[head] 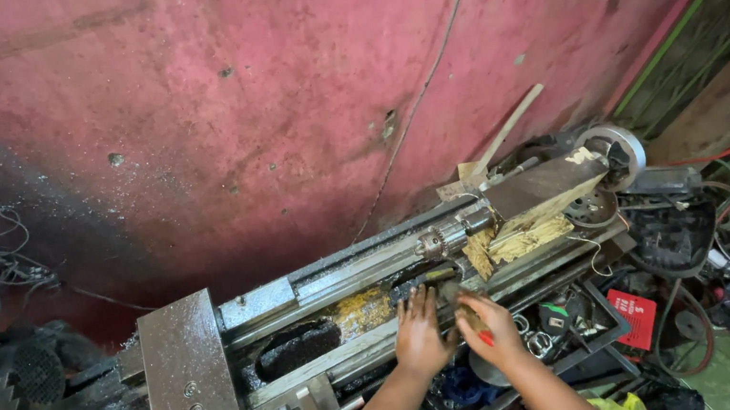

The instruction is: Cleaning metal shavings from a lathe using a small brush

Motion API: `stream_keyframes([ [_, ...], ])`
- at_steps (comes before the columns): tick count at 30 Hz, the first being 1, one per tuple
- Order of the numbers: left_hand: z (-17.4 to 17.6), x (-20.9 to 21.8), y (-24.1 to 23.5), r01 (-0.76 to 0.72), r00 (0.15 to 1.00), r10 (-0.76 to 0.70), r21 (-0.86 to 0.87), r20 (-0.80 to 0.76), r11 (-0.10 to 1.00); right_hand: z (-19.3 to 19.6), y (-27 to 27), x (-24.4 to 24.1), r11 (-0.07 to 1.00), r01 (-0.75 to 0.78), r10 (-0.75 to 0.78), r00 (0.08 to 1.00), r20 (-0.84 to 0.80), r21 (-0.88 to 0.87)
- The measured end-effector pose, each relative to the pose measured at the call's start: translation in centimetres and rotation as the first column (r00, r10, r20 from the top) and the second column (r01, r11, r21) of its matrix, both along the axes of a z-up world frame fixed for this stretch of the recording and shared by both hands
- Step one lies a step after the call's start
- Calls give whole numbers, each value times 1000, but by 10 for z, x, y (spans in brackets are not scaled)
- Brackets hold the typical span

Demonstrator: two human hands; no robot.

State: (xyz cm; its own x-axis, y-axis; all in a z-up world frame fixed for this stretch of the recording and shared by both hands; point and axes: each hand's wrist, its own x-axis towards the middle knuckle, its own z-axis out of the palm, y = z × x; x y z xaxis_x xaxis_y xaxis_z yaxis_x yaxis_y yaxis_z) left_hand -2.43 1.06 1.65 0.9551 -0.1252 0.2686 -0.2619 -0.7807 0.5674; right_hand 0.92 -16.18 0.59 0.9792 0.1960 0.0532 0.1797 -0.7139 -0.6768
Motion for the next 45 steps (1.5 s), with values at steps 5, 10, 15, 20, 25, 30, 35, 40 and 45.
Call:
stream_keyframes([
  [5,-17,16,-13,87,989,-70,129,-131,988,3,-3,-1,977,178,-174,984,-43,117],
  [10,-55,28,-18,197,980,-198,247,-20,949,31,2,-14,960,237,-206,959,-194,150],
  [15,-44,19,-12,270,962,-271,30,45,962,3,-5,-4,967,124,-163,973,166,223],
  [20,-33,8,-4,175,980,-150,-209,133,962,1,8,1,988,65,-91,980,180,143],
  [25,-22,-14,9,-104,993,114,-354,8,929,3,31,-4,990,25,-42,991,126,138],
  [30,-40,-35,27,-440,893,443,-54,73,896,4,53,-13,971,-239,239,970,35,-17],
  [35,-37,-45,46,-530,838,544,164,-52,832,6,77,-23,919,-393,388,916,102,30],
  [40,-45,-51,65,-783,612,668,446,424,434,5,91,-23,841,-539,524,833,176,44],
  [45,-49,-61,79,-479,849,519,273,-95,834,22,102,-25,748,-658,632,746,212,87],
])
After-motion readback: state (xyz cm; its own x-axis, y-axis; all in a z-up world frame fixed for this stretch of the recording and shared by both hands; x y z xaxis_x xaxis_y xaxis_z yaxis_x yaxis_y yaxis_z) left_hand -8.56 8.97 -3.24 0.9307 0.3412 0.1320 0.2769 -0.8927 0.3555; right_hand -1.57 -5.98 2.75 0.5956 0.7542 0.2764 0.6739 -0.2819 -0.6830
